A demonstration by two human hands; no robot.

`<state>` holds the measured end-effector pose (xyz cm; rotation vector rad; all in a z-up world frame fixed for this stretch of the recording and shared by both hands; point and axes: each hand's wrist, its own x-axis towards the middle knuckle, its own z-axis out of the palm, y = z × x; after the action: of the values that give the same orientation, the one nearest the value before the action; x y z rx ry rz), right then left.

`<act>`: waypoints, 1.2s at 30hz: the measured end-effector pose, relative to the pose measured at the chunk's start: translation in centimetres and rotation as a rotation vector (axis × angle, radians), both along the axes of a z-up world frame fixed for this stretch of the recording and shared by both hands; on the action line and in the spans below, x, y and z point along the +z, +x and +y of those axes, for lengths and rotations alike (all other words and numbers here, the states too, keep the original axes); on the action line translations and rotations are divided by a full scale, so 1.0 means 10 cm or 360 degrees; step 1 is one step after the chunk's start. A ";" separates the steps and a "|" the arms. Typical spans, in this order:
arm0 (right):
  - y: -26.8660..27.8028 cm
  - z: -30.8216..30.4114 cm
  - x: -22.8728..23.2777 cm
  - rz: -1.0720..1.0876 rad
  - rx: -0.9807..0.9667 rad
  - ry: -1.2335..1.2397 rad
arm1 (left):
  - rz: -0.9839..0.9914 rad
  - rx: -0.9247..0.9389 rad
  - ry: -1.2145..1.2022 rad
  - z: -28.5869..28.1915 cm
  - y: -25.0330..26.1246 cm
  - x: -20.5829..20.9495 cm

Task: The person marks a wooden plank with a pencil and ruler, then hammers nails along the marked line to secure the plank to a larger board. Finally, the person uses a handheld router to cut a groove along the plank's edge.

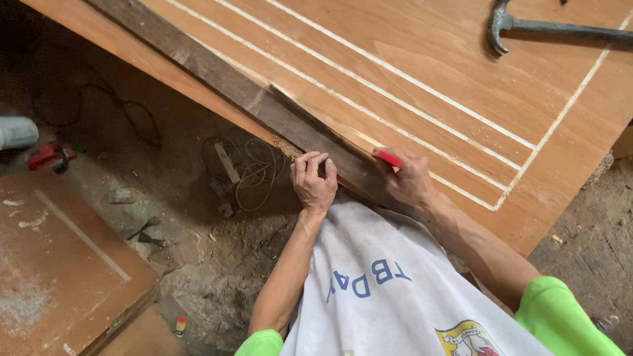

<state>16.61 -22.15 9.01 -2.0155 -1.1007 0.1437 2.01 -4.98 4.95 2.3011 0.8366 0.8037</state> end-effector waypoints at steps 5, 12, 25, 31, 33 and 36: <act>0.37 -0.06 -0.03 0.0976 -0.0790 0.0328 | -0.0010 -0.0095 0.0070 0.04 0.10 0.11; 0.80 0.00 0.01 0.1749 -0.1039 0.0588 | -0.0029 -0.0354 0.0133 -0.04 0.45 0.23; 2.67 -1.17 -0.29 -0.1067 -0.1054 -0.0527 | 0.0170 -0.0708 0.0032 -0.42 1.03 0.17; 3.17 -1.17 -0.54 -0.0966 -0.0648 -0.0874 | 0.0361 -0.0469 0.0051 -0.66 1.31 0.18; 3.02 -1.02 -0.63 -0.0710 -0.0527 -0.0746 | 0.0306 -0.0305 -0.0072 -0.74 1.45 0.12; 2.81 -0.78 -0.58 -0.0666 -0.0444 -0.0601 | 0.0200 -0.0081 -0.0229 -0.77 1.68 0.04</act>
<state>44.69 -29.99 3.25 -2.5978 -1.0841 -0.2434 18.80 -12.65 5.37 2.2528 0.8575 0.5625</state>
